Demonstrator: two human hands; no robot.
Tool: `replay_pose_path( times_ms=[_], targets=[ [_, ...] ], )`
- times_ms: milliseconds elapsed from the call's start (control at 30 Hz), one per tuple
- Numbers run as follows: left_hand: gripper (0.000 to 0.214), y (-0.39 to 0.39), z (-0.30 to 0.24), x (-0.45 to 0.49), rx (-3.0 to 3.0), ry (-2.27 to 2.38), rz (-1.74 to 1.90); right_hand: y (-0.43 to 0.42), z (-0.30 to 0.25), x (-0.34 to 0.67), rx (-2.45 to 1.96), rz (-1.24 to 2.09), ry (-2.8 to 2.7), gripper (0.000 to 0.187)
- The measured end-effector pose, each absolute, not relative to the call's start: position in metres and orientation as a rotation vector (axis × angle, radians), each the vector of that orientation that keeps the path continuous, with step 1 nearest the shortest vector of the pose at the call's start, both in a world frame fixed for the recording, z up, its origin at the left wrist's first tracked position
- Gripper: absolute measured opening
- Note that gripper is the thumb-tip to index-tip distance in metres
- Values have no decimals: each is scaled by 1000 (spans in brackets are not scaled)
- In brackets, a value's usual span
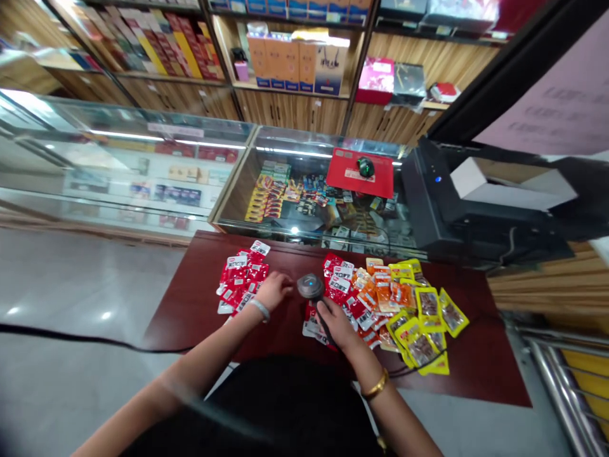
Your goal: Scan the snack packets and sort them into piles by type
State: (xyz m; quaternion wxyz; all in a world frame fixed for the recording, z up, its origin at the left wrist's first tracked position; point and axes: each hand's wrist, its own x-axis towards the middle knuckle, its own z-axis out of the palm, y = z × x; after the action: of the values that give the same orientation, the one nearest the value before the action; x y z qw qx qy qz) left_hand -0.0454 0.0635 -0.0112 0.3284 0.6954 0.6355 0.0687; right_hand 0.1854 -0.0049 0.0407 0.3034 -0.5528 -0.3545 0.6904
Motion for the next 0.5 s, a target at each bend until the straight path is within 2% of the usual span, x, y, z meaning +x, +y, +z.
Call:
replay_pose_path(
  times_ms=[100, 267, 333, 500],
  targets=[
    [39, 49, -20, -2, 1862, 1482, 93, -18, 33, 209, -1515, 1782, -828, 45],
    [69, 40, -21, 38, 1927, 1433, -34, -36, 25, 229, -1542, 1750, -713, 47],
    [67, 42, -19, 48, 1955, 1437, -74, -42, 25, 231, -1548, 1738, -690, 47],
    [41, 43, -24, 60, 1971, 1434, 10, -49, 29, 231, -1521, 1747, -685, 49]
  ],
)
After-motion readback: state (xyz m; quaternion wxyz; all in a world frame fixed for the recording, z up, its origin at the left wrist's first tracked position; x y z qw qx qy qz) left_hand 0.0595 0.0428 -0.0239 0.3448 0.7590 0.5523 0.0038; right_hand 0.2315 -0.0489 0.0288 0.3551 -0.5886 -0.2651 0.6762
